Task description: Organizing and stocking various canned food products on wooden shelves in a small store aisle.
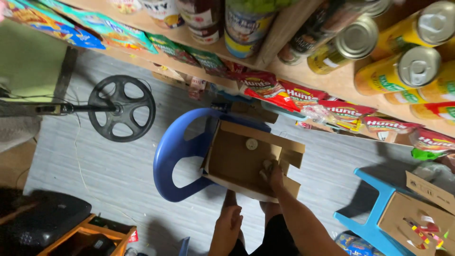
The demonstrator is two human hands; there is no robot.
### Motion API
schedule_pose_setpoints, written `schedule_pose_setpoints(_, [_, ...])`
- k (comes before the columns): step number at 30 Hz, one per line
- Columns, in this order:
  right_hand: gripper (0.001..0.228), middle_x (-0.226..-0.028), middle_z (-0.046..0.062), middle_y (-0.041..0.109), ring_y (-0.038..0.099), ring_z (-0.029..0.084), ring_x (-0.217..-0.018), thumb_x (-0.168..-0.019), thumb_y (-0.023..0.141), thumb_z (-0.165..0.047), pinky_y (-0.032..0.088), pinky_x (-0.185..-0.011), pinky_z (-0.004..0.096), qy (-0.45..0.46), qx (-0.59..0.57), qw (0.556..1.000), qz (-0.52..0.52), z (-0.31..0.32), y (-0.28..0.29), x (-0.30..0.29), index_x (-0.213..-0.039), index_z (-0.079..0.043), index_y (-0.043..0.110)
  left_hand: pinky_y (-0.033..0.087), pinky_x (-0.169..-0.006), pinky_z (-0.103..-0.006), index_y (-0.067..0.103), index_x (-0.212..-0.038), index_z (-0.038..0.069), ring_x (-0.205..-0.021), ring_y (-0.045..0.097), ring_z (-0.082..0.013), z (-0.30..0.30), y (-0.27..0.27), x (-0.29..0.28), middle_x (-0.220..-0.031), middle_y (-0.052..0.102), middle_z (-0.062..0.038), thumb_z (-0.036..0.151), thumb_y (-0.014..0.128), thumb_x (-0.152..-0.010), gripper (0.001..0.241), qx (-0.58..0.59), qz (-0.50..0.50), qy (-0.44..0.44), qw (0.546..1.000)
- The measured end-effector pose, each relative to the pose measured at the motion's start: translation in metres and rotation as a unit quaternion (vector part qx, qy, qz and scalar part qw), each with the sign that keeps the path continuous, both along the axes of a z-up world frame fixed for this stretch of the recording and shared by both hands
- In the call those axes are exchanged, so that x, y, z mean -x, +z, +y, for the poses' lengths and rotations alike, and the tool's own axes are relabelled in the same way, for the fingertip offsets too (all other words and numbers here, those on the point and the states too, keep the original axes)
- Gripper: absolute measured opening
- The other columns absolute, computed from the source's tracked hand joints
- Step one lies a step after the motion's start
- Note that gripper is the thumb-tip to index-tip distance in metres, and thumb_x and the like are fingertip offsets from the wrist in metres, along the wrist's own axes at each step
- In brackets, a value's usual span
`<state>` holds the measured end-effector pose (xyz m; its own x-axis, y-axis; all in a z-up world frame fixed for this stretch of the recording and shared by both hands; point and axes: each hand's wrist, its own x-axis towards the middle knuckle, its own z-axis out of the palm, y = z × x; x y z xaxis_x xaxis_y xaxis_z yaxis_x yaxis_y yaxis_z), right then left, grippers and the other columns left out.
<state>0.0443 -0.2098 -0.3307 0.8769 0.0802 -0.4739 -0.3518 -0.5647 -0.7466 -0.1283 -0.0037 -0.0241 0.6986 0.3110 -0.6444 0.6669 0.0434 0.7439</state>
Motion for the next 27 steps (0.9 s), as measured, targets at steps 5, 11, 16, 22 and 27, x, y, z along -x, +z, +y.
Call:
schedule_pose_setpoints(5, [0.044, -0.099, 0.015, 0.066, 0.065, 0.032, -0.084, -0.095, 0.066, -0.036, 0.060, -0.067, 0.046, -0.383, -0.358, 0.815, 0.247, -0.007, 0.037, 0.000, -0.125, -0.004, 0.059, 0.060, -0.082, -0.0336, 0.066, -0.118, 0.009, -0.090, 0.075, -0.0218, -0.006, -0.015, -0.013, -0.104, 0.077, -0.011, 0.014, 0.073, -0.089, 0.030, 0.005, -0.005, -0.016, 1.000])
schedule_pose_setpoints(11, [0.064, -0.117, 0.014, 0.069, 0.066, 0.029, -0.107, -0.078, 0.079, -0.007, 0.055, -0.088, 0.040, 0.021, 0.057, 0.993, -0.098, -0.005, 0.187, 0.001, -0.136, -0.015, 0.052, 0.058, -0.087, -0.0336, 0.054, -0.134, 0.007, -0.104, 0.068, -0.0228, -0.018, -0.058, -0.061, -0.128, 0.064, -0.013, 0.018, 0.079, -0.085, 0.056, -0.008, -0.064, -0.061, 0.996])
schedule_pose_setpoints(16, [0.052, -0.121, 0.009, 0.070, 0.068, 0.021, -0.114, -0.089, 0.073, -0.005, 0.055, -0.093, 0.035, -0.045, -0.149, 0.986, -0.064, 0.019, 0.364, -0.004, -0.135, -0.013, 0.051, 0.056, -0.088, -0.0364, 0.042, -0.146, 0.014, -0.111, 0.064, -0.0220, -0.036, 0.031, -0.144, -0.132, 0.060, -0.009, 0.020, 0.074, -0.087, 0.068, 0.203, -0.043, 0.022, 0.978])
schedule_pose_setpoints(22, [0.057, -0.125, 0.011, 0.060, 0.058, 0.019, -0.117, -0.090, 0.070, 0.001, 0.050, -0.097, 0.033, -0.081, -0.245, 0.950, -0.174, -0.020, 0.479, -0.025, -0.139, -0.008, 0.042, 0.053, -0.093, -0.0360, 0.051, -0.142, 0.004, -0.112, 0.062, -0.0233, -0.052, 0.106, -0.163, -0.127, 0.064, -0.014, 0.014, 0.065, -0.098, 0.047, 0.367, -0.163, 0.005, 0.916])
schedule_pose_setpoints(27, [0.070, -0.111, 0.013, 0.064, 0.062, 0.018, -0.099, -0.085, 0.076, -0.005, 0.052, -0.081, 0.034, -0.141, -0.202, 0.945, -0.214, -0.100, 0.592, -0.070, -0.141, -0.010, 0.035, 0.055, -0.094, -0.0437, 0.047, -0.140, 0.005, -0.110, 0.063, -0.0278, -0.050, 0.170, -0.165, -0.129, 0.062, -0.014, 0.009, 0.057, -0.099, 0.043, 0.450, -0.187, 0.000, 0.873])
